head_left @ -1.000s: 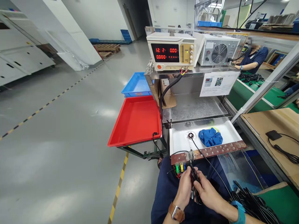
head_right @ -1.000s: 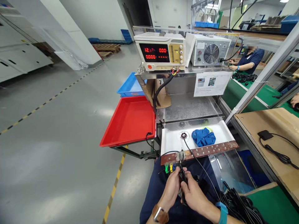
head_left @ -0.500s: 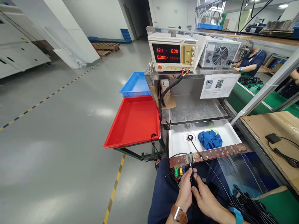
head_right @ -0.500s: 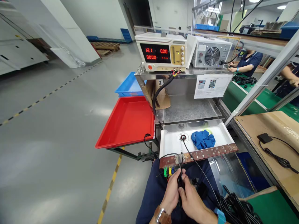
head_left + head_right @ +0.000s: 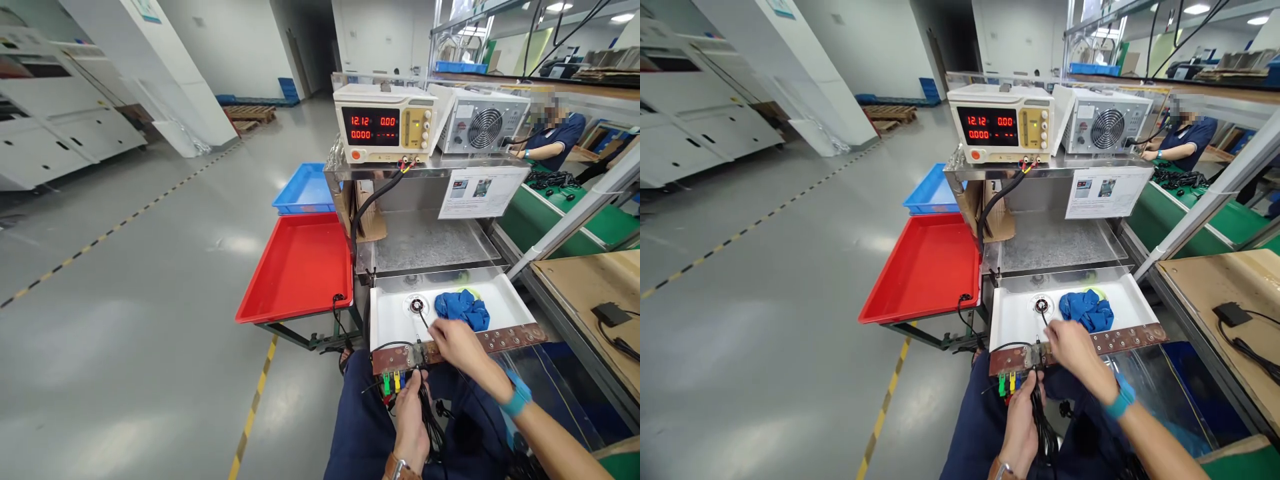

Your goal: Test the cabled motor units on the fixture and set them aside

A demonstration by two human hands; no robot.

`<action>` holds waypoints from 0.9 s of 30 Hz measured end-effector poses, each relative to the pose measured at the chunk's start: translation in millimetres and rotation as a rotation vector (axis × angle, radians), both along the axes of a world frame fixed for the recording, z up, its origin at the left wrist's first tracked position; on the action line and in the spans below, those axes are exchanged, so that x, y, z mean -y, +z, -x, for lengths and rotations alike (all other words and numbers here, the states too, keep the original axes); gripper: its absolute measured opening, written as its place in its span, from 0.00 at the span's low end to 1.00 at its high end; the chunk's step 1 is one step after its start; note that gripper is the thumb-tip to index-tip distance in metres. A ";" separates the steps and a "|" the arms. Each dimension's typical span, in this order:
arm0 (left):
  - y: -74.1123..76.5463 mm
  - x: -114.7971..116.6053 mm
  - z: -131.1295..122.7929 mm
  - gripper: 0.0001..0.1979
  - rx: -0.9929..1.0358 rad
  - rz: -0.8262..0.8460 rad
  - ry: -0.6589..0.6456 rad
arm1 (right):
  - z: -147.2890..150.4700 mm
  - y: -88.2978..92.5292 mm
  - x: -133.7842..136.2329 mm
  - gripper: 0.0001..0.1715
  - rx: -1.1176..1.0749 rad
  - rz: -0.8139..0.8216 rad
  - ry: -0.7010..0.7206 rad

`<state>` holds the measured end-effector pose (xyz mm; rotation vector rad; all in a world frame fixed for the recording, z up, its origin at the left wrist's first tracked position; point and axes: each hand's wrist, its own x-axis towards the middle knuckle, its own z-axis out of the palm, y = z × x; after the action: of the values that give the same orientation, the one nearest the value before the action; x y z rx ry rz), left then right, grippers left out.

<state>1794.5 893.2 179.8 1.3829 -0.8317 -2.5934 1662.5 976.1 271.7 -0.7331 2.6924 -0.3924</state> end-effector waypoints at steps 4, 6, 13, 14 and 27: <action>-11.2 -0.4 1.7 0.35 -0.009 -0.010 -0.021 | 67.6 -32.2 36.3 0.20 -0.085 -0.192 0.021; -21.1 0.4 1.9 0.35 -0.042 0.018 -0.047 | 85.4 -47.7 49.7 0.21 -0.072 -0.201 0.063; -50.6 3.1 6.0 0.38 -0.054 0.207 -0.104 | 101.4 -76.0 58.5 0.22 -0.048 -0.173 0.106; -50.8 3.4 6.2 0.38 -0.063 0.228 -0.115 | 102.3 -78.6 58.2 0.22 -0.046 -0.174 0.098; -37.1 10.8 7.7 0.38 -0.059 0.177 -0.271 | 102.0 -86.0 65.8 0.22 -0.054 -0.164 0.018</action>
<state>1786.8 882.4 142.7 1.2141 -1.2843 -2.6541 1560.5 910.3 185.7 -0.7285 2.7259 -0.1474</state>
